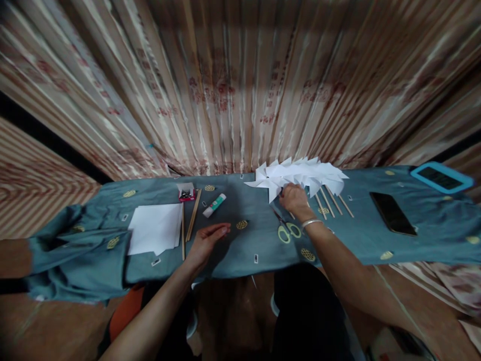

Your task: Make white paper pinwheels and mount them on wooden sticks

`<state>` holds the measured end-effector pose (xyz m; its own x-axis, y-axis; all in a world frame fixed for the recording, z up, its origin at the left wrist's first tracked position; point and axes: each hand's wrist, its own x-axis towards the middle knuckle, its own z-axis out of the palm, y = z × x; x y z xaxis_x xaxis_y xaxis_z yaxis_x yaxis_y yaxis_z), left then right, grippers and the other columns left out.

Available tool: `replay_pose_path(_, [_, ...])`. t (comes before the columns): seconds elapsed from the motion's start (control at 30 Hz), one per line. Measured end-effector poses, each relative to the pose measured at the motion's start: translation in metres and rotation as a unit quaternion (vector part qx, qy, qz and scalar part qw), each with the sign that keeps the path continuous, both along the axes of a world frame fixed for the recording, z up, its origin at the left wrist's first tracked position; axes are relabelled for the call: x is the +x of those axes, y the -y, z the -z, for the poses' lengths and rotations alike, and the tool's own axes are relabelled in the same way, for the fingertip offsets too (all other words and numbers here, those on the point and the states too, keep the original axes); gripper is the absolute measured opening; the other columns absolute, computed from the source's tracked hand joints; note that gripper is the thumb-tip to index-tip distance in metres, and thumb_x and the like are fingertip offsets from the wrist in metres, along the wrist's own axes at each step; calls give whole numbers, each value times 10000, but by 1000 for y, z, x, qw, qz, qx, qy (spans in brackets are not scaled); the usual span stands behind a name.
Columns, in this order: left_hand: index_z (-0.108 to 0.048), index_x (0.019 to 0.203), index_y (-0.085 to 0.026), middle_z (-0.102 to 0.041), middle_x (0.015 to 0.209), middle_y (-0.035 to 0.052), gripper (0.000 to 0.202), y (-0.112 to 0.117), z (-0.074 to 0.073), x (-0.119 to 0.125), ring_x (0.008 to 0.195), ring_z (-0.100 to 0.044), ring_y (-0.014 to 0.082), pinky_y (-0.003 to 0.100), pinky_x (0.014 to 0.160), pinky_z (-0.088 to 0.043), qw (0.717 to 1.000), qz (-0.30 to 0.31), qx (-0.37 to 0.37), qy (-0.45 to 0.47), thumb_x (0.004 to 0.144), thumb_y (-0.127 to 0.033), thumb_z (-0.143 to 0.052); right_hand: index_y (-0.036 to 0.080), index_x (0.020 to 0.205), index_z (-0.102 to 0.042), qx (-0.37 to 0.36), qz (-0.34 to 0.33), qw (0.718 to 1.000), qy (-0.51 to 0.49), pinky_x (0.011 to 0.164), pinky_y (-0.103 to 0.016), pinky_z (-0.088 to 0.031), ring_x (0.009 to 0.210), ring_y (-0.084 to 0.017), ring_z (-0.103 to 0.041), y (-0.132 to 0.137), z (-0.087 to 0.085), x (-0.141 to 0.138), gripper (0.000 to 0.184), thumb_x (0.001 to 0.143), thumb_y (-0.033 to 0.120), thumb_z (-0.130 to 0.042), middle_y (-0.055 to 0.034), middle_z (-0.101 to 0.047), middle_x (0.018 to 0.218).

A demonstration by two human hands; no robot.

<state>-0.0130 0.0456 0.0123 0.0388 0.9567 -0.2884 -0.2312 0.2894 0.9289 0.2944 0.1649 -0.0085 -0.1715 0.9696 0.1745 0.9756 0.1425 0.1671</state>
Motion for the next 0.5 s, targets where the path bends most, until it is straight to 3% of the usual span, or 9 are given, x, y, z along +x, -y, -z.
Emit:
replay_pose_path(0.17, [-793, 820, -173, -756, 811, 85, 305, 4, 0, -5, 773, -645, 197, 312, 763, -470, 999, 6, 16, -29, 600, -383, -805, 113, 820, -702, 53, 12, 997, -59, 967, -534, -441, 1095, -373, -584, 19, -22, -15, 191, 775, 262, -590, -239, -662, 1124])
replay_pose_path(0.3, [-793, 810, -194, -756, 814, 65, 257, 5, 1, -16, 769, -649, 200, 305, 746, -479, 996, 8, 52, -67, 622, -369, -777, 137, 888, -713, 73, -17, 986, -147, 1009, -483, -435, 1114, -325, -596, 41, -35, -61, 256, 860, 298, -515, -196, -674, 1142])
replay_pose_path(0.4, [-792, 802, -213, -760, 840, 53, 203, 4, -1, -40, 778, -654, 197, 292, 726, -487, 987, -15, 105, -122, 666, -354, -740, 147, 982, -708, 54, -56, 959, -274, 1005, -423, -454, 1119, -292, -609, 62, -28, -111, 276, 893, 310, -504, -173, -669, 1182])
replay_pose_path(0.5, [-784, 763, -216, -744, 775, 46, 166, 3, -6, -77, 737, -655, 190, 290, 707, -494, 963, -73, 158, -206, 700, -348, -705, 143, 1012, -697, 25, -115, 937, -330, 991, -422, -473, 1120, -278, -613, 82, -6, -154, 263, 909, 275, -494, -164, -672, 1182])
